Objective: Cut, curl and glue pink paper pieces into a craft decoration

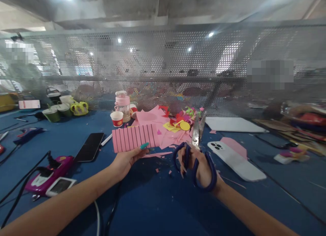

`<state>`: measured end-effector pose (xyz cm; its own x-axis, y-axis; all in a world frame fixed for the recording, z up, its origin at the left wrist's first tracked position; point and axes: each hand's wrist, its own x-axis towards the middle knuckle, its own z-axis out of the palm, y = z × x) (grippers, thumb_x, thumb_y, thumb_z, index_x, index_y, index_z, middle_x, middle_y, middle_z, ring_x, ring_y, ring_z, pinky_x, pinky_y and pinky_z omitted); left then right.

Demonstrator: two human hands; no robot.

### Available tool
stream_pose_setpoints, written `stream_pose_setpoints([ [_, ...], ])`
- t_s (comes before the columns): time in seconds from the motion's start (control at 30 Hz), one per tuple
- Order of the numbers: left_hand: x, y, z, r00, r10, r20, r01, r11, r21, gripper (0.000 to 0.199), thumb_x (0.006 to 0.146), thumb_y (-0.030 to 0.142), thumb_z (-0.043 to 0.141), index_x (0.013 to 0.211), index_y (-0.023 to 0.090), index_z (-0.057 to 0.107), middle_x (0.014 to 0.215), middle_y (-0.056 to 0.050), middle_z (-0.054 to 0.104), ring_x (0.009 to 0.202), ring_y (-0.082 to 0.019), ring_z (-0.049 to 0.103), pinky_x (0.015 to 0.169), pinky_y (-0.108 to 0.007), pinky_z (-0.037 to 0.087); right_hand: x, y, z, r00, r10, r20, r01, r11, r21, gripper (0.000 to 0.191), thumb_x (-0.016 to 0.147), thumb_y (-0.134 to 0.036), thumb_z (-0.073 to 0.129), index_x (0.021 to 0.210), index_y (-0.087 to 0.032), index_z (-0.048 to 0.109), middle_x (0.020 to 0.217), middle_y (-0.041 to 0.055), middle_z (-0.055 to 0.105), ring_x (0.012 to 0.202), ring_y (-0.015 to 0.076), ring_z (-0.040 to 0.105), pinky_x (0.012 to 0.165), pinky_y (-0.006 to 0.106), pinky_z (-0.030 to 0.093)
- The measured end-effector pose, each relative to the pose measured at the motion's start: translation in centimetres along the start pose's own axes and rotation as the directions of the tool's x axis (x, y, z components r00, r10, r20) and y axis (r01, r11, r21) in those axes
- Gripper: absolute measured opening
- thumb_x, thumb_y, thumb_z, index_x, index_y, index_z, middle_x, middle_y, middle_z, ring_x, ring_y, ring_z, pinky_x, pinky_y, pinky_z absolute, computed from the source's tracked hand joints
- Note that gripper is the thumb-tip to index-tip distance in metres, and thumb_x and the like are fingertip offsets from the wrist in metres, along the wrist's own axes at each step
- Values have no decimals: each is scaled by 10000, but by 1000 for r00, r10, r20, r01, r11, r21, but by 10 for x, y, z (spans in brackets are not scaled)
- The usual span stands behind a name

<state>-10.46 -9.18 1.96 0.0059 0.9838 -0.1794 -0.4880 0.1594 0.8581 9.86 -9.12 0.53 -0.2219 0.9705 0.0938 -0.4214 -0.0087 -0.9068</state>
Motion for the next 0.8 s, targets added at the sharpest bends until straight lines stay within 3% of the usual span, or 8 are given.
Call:
stream_pose_setpoints([
  [0.13, -1, 6, 5, 998, 62, -4, -62, 997, -35, 328, 617, 49, 632, 940, 89, 593, 737, -82, 687, 672, -172, 651, 700, -266, 516, -6, 7, 2, 998, -30, 49, 34, 995, -89, 417, 701, -570, 482, 587, -168, 483, 453, -39, 478, 336, 58, 404, 324, 171, 356],
  [0.27, -5, 22, 21, 973, 230, 22, -229, 972, -50, 404, 562, 53, 679, 950, 135, 597, 735, -55, 686, 710, -176, 651, 691, -260, 521, -13, 8, 12, 998, -67, -9, 63, 965, -256, 454, 700, -605, 451, 619, -162, 496, 483, -39, 453, 386, 57, 402, 368, 172, 353],
  [0.4, -6, 35, 40, 947, 314, 69, -311, 949, -41, 389, 522, 119, 725, 897, 120, 620, 722, -63, 681, 718, -196, 648, 704, -287, 522, -20, 1, 28, 998, -43, -34, 27, 921, -389, 457, 692, -620, 445, 616, -169, 464, 497, -46, 408, 393, 58, 356, 355, 185, 317],
  [0.57, -5, 37, 49, 898, 436, 65, -439, 896, 66, 399, 535, 171, 727, 916, 125, 619, 773, -63, 674, 808, -217, 630, 801, -353, 492, -21, -5, 41, 995, -69, 66, 93, 869, -486, 416, 759, -567, 396, 639, -173, 447, 533, -36, 429, 429, 66, 376, 390, 194, 327],
  [0.8, 1, 43, 51, 902, 432, 4, -424, 884, 197, 614, 481, 94, 733, 1064, 141, 547, 834, -71, 670, 936, -226, 582, 874, -374, 437, -8, -2, 46, 986, -128, 106, 163, 870, -465, 393, 802, -520, 364, 642, -171, 449, 530, -32, 431, 408, 65, 386, 372, 191, 334],
])
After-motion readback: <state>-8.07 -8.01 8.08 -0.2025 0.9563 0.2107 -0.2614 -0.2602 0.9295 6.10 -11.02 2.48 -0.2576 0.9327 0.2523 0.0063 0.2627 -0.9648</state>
